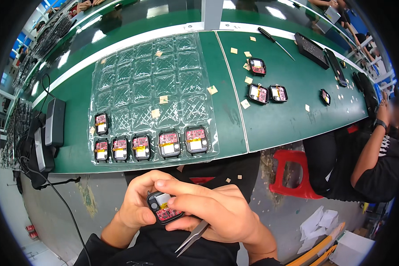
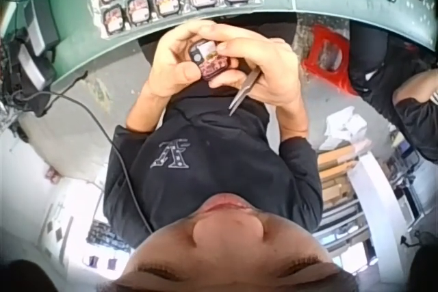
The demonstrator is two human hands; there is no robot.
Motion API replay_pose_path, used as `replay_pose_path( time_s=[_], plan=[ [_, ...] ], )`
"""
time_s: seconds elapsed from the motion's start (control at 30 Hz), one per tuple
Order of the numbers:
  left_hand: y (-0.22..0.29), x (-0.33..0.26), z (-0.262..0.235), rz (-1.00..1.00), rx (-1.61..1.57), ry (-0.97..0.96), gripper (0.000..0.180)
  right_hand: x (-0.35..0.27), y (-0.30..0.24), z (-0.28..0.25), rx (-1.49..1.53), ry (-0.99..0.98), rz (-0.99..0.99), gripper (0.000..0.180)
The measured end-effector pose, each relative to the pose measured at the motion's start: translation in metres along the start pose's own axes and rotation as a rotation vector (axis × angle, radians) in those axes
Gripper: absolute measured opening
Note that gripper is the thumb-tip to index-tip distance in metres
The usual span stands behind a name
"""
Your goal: Assembling or inspecting small electronic components at a manufacturing workstation.
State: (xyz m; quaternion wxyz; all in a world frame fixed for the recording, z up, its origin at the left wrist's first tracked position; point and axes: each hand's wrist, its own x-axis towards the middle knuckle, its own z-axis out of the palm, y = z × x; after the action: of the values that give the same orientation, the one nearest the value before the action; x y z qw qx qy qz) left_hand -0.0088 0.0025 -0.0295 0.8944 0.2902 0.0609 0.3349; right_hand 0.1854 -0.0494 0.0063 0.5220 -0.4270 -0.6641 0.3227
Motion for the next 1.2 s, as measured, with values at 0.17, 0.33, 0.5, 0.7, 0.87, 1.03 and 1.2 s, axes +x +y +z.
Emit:
replay_pose_path(
  time_s=[0.17,0.33,0.5,0.7,0.87,1.03,1.2],
  plan=[
    [0.0,0.003,0.0,0.108,0.052,0.11,0.065,-0.002,-0.009,-0.005,-0.208,0.083,0.017,0.066],
    [-0.002,0.004,-0.002,0.23,0.157,0.237,0.067,-0.01,-0.001,-0.003,-0.445,0.078,0.113,0.053],
    [-0.002,0.003,-0.01,0.271,0.27,0.16,0.068,-0.006,0.016,0.007,-0.709,0.217,-0.209,0.041],
    [-0.002,0.007,0.008,0.174,0.268,0.35,0.073,-0.009,0.02,0.008,-0.697,0.236,-0.265,0.033],
    [-0.002,0.007,0.001,0.207,0.285,0.32,0.073,-0.004,0.019,0.01,-0.532,0.249,-0.155,0.026],
    [0.003,0.009,0.007,0.17,0.317,0.362,0.073,-0.003,0.019,0.007,-0.437,0.228,-0.019,0.021],
    [0.001,0.007,-0.011,0.253,0.34,0.165,0.066,-0.001,0.021,0.008,-0.55,0.218,-0.072,0.021]
  ],
)
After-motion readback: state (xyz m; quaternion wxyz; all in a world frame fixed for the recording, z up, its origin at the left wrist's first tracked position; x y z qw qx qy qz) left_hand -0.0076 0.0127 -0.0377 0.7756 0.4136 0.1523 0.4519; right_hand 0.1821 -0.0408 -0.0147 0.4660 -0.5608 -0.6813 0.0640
